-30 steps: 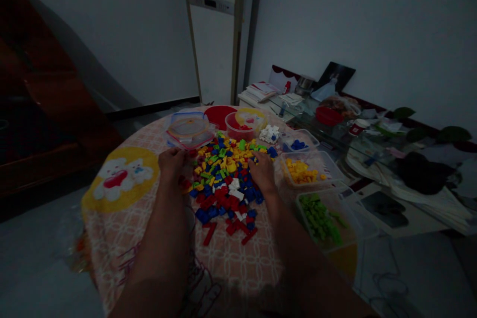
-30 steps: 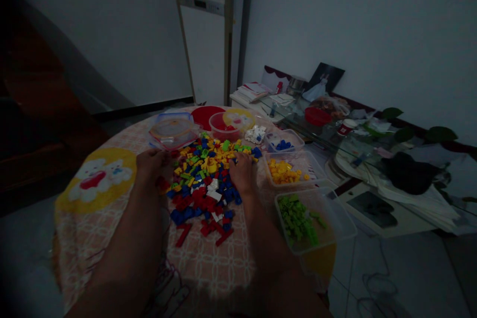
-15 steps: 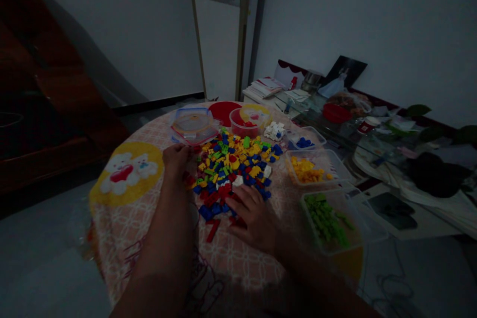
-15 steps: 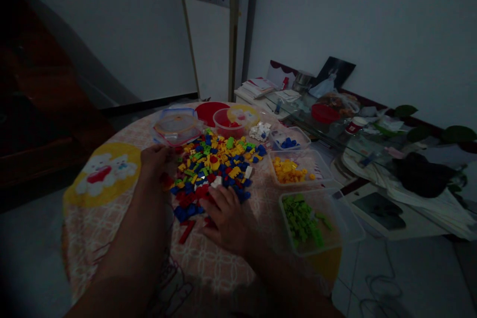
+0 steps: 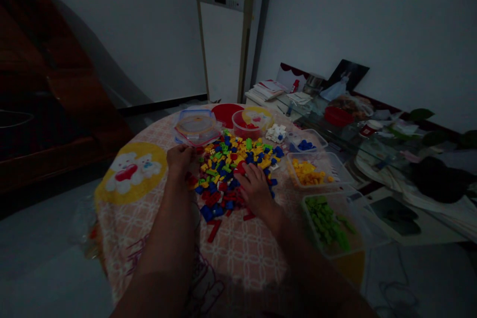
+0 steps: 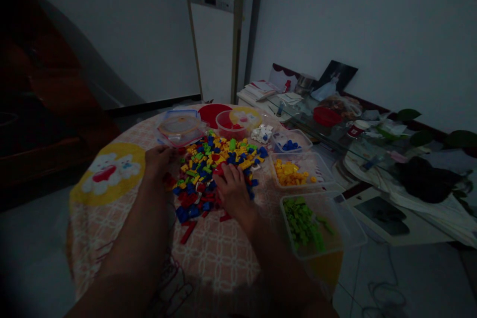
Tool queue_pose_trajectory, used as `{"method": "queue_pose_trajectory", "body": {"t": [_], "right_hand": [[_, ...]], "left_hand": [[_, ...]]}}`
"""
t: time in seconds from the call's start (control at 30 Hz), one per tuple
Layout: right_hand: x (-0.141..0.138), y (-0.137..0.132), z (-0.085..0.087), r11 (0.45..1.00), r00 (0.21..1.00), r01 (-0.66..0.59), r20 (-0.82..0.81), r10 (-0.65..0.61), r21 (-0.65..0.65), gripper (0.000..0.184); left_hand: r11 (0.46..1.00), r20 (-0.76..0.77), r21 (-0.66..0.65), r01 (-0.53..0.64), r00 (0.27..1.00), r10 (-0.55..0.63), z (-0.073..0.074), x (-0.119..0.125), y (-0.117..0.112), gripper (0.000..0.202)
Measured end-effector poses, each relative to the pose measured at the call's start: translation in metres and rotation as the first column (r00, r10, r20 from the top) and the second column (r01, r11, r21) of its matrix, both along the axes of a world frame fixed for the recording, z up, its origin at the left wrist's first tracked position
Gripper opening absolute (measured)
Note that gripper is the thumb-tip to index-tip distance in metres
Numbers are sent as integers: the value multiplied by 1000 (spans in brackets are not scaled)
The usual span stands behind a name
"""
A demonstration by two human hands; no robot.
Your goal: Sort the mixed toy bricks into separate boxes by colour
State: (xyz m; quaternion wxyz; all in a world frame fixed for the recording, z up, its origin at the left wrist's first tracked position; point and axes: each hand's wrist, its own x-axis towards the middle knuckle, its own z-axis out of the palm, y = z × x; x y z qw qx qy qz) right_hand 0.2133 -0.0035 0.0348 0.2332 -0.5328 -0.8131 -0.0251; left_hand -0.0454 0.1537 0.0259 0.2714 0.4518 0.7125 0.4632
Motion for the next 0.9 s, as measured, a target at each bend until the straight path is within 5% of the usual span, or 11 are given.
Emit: {"method": "queue_pose_trajectory", "body": {"t": [0.27,0.5,0.63,0.9], "right_hand": [[11,45,15,986,984,159,-72,-163,-51,41],[16,18,4,992,988,103,-106,-111,-78,48],[21,4,-1,979,952,200,-243,-185,38,43],[41,-4,-26,904,839,425,-398,-370,55,46]], "left_hand": [[999,71,-29,-15,997,17,6,2,-2,25],[1000,-42,-14,-10,999,9,-5,0,2,27],[1000,-128,8,-3,992,4,-5,2,-1,29],[997,-302,51,-65,950,77,14,-2,-58,32]]}}
